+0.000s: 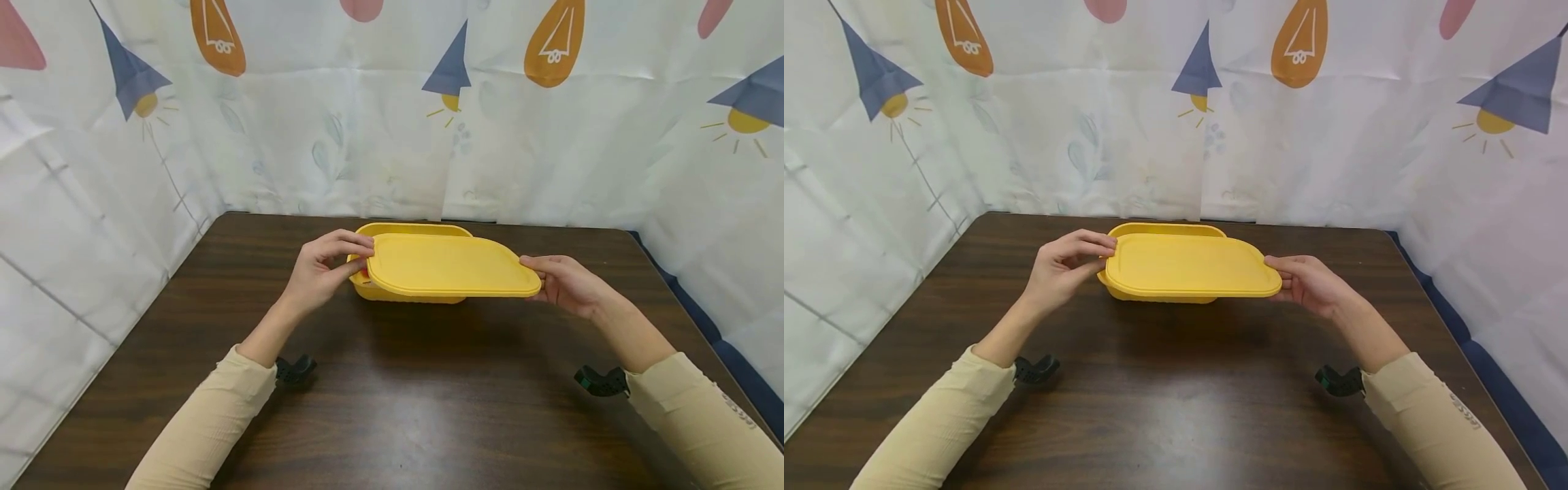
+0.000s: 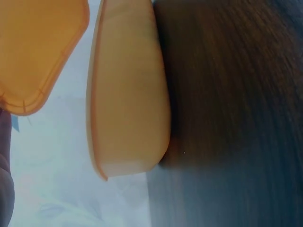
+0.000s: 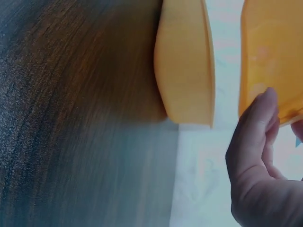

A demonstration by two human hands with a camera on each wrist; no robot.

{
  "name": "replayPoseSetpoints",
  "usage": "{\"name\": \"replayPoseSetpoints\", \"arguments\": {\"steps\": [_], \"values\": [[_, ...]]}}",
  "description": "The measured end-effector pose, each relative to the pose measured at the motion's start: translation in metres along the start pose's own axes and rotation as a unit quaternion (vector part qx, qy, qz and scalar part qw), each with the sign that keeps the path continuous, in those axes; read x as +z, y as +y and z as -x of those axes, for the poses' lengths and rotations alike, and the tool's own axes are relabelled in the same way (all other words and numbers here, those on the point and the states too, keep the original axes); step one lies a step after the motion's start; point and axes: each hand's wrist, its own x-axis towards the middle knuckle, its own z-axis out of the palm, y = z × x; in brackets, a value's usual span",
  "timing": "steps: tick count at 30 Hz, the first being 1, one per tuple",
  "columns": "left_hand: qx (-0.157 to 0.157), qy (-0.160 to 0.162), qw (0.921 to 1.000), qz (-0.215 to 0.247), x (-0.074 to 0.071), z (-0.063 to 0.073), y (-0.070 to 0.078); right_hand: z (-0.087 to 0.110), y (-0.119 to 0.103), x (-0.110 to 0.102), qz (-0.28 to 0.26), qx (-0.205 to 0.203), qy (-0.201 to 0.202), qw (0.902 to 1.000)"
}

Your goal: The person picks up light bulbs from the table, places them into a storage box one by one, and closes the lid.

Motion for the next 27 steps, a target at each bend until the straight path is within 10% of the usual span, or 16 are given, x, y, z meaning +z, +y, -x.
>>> {"name": "replayPoseSetpoints", "arguments": {"steps": [12,27], "values": [[-0.036,0.055,0.9976,0.024,0.006,-0.001,-0.004,-0.003,0.002,0.003,-0.068,-0.036,0.021,0.9969],[-0.181,0.092,0.9755,0.085,0.016,0.004,0.005,-0.008,0.004,0.006,-0.07,-0.036,0.076,0.994]]}}
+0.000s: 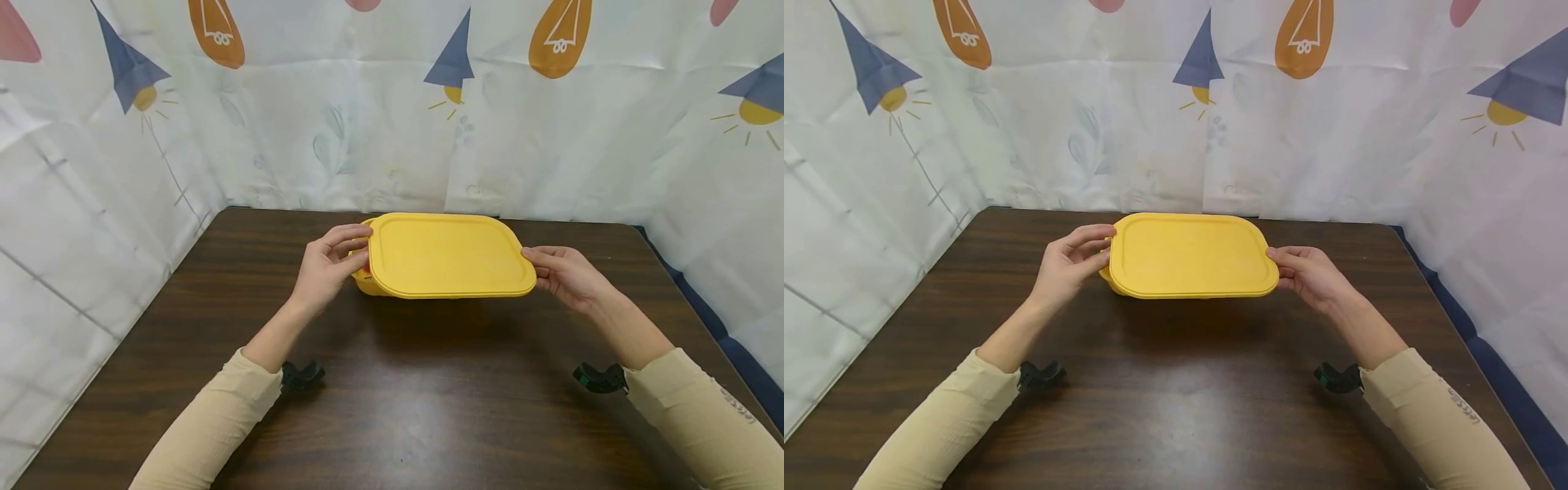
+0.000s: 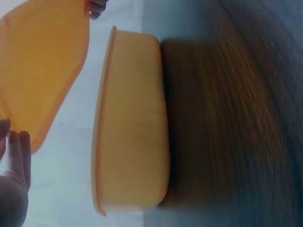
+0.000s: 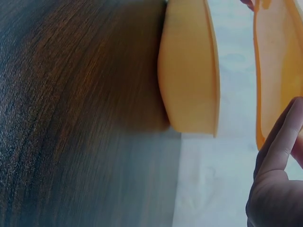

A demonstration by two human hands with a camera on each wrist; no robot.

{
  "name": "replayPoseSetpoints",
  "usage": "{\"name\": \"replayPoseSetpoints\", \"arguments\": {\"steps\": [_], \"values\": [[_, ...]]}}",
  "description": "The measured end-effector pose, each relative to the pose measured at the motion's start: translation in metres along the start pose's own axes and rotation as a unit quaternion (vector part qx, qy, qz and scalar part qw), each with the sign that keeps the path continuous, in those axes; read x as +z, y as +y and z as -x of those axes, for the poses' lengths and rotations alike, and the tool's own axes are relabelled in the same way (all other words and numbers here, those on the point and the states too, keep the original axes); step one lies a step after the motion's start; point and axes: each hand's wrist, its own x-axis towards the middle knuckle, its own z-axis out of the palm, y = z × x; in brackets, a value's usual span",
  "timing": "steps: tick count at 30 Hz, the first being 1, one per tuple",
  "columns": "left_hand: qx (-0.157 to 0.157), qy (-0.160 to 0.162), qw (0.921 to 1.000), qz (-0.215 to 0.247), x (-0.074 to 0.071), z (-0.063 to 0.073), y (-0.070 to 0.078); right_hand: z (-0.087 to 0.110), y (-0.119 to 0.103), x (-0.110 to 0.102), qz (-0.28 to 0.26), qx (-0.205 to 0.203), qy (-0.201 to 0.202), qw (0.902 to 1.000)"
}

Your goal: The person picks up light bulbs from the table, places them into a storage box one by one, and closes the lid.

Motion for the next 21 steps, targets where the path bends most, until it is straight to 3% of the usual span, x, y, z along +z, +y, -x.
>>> {"name": "replayPoseSetpoints", "arguments": {"steps": [5,10,17,21], "values": [[-0.066,0.018,0.9964,0.051,0.0033,0.0014,0.0068,-0.0007,0.0007,0.0019,-0.004,-0.003,0.004,1.0],[-0.134,0.035,0.9857,0.097,0.004,0.0008,0.0094,-0.0021,0.0016,0.0044,0.011,-0.001,0.018,0.9998],[-0.192,0.056,0.9717,0.126,0.0032,0.0001,0.0085,-0.0041,0.0022,0.0091,0.03,0.004,0.031,0.9991],[-0.213,0.054,0.9677,0.123,0.0005,-0.0013,0.0079,-0.0044,0.0017,0.0103,0.039,0.002,0.033,0.9987]]}}
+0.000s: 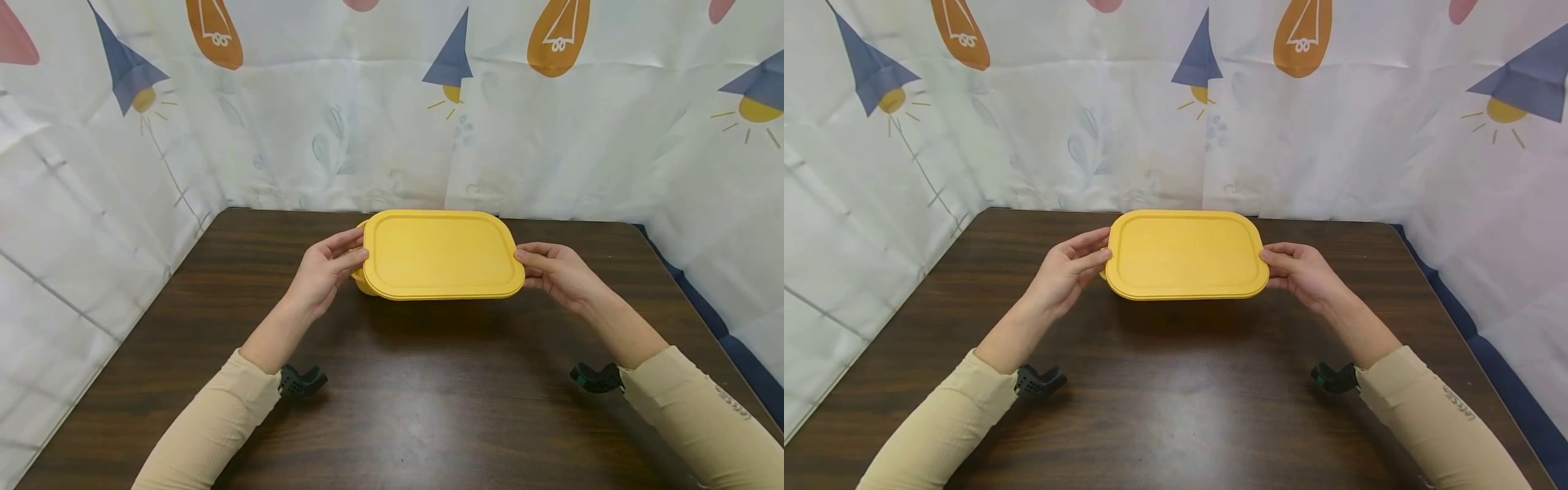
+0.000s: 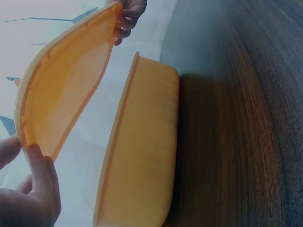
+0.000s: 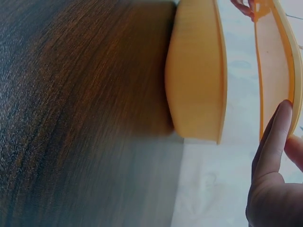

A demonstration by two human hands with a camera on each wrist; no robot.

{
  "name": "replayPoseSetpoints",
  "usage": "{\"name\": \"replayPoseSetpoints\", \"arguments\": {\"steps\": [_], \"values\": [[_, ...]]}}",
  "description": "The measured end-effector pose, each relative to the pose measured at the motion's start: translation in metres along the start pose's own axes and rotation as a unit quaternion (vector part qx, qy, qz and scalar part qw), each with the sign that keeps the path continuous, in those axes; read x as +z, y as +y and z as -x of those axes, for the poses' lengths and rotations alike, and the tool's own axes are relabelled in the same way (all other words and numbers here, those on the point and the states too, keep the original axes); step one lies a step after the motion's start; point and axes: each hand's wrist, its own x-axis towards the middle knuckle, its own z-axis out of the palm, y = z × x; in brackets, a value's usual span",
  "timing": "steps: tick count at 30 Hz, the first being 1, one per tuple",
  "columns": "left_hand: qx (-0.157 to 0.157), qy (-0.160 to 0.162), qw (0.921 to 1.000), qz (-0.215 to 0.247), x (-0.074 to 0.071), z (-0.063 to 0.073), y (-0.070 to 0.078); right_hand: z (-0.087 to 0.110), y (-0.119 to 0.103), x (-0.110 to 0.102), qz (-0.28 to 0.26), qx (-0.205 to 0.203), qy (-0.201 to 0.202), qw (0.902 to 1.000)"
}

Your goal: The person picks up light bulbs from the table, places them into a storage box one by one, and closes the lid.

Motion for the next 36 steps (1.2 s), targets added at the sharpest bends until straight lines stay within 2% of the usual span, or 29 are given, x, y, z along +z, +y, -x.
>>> {"name": "replayPoseSetpoints", "arguments": {"steps": [9,14,21,29,36], "values": [[-0.055,0.005,0.9985,-0.004,-0.005,-0.003,0.005,-0.003,-0.001,0.004,0.064,0.005,0.022,0.9977],[-0.082,0.004,0.9962,-0.03,-0.01,-0.006,0.005,-0.004,-0.003,0.006,0.083,0.009,0.029,0.9961],[-0.088,-0.003,0.9933,-0.075,-0.017,-0.011,0.008,-0.008,-0.007,0.011,0.087,0.006,0.041,0.9953],[-0.091,-0.007,0.9884,-0.121,-0.02,-0.014,0.02,-0.014,-0.012,0.015,0.108,0.02,0.053,0.9926],[-0.09,-0.005,0.9835,-0.157,-0.024,-0.023,0.024,-0.02,-0.014,0.018,0.131,0.026,0.055,0.9896]]}}
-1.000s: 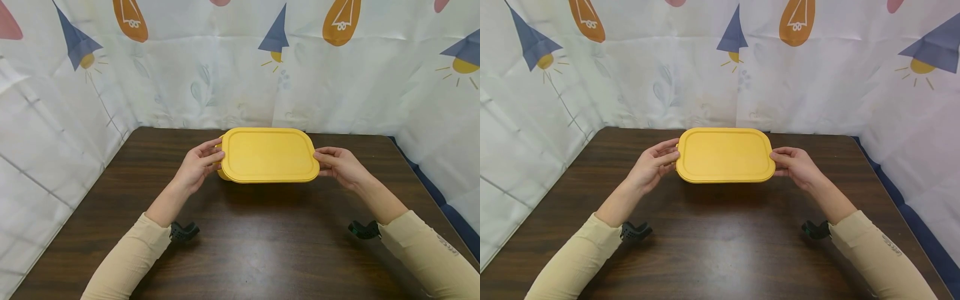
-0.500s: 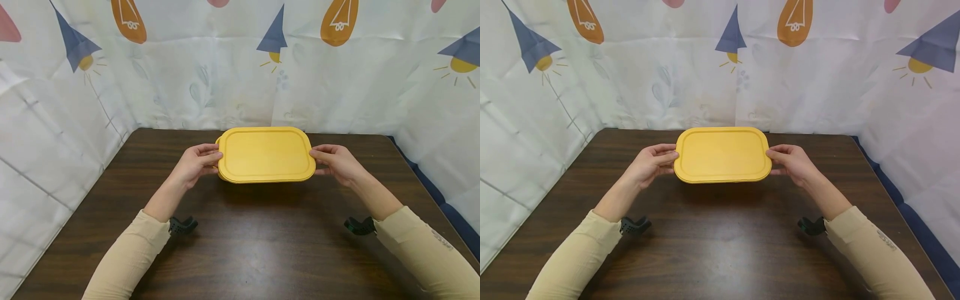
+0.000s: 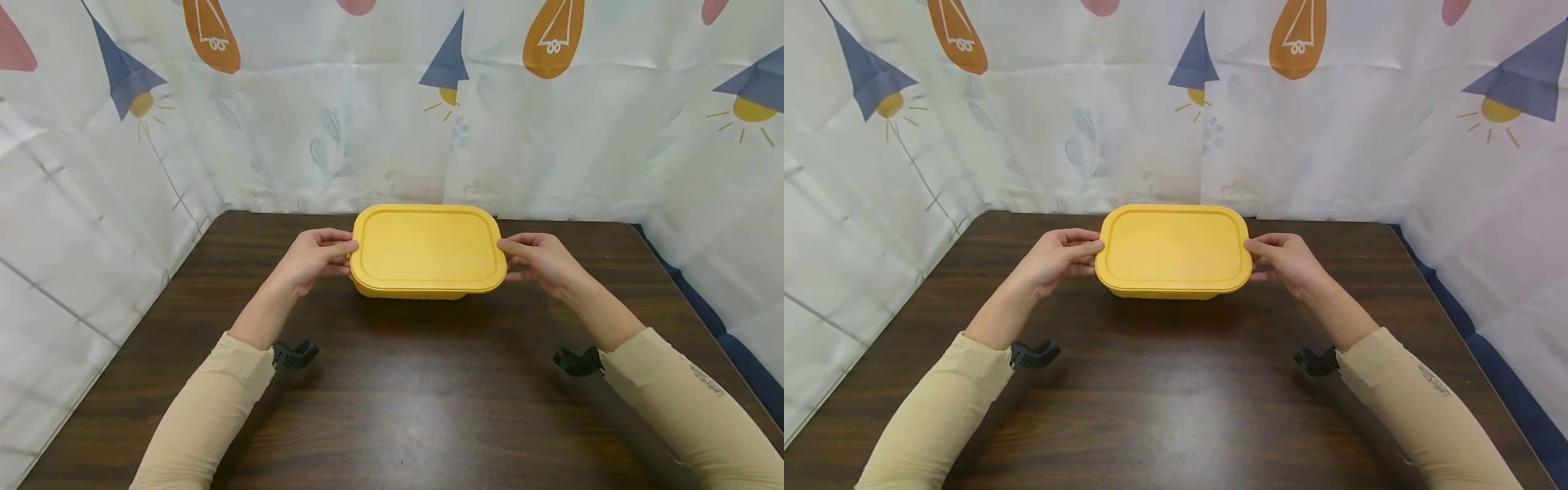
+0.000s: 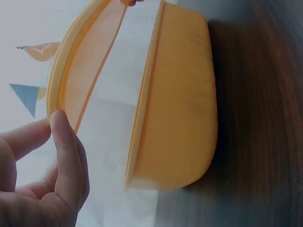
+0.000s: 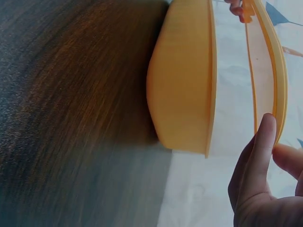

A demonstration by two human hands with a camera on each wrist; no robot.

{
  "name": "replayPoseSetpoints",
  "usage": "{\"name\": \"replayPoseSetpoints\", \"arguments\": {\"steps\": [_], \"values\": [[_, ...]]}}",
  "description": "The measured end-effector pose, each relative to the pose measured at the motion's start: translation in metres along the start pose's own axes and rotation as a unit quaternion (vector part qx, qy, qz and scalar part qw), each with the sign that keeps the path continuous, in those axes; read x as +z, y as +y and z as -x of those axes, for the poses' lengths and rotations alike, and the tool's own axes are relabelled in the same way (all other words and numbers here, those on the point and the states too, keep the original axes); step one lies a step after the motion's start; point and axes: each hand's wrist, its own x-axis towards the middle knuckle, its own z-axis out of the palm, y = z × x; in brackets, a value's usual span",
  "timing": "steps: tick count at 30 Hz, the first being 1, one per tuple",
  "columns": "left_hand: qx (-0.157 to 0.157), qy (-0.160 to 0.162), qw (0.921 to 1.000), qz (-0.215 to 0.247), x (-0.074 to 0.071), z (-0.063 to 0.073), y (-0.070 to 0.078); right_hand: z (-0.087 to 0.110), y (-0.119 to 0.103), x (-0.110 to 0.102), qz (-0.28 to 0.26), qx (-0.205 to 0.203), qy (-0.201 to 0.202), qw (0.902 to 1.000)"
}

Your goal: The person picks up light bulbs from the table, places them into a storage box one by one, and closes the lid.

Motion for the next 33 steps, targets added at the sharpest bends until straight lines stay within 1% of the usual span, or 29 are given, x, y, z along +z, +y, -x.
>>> {"name": "replayPoseSetpoints", "arguments": {"steps": [5,12,16,21,25,29,33], "values": [[0.002,0.009,0.9993,-0.035,-0.002,-0.006,0.004,-0.005,-0.003,0.002,0.008,-0.001,-0.003,1.0],[-0.016,0.015,0.9974,-0.069,-0.007,-0.014,0.006,-0.012,-0.005,0.005,0.016,0.0,0.0,0.9999],[-0.027,0.019,0.9965,-0.077,-0.01,-0.019,0.003,-0.016,-0.003,0.006,0.024,0.001,0.0,0.9997],[-0.04,0.024,0.9961,-0.075,-0.014,-0.026,-0.001,-0.022,-0.002,0.01,0.036,0.007,0.0,0.9993],[-0.047,0.029,0.9958,-0.073,-0.019,-0.03,-0.004,-0.027,-0.002,0.013,0.059,0.011,0.007,0.9982],[-0.052,0.029,0.9955,-0.073,-0.022,-0.034,-0.008,-0.033,-0.003,0.017,0.082,0.011,0.011,0.9965],[-0.056,0.031,0.9951,-0.076,-0.023,-0.035,-0.013,-0.036,-0.002,0.02,0.09,0.015,0.009,0.9958]]}}
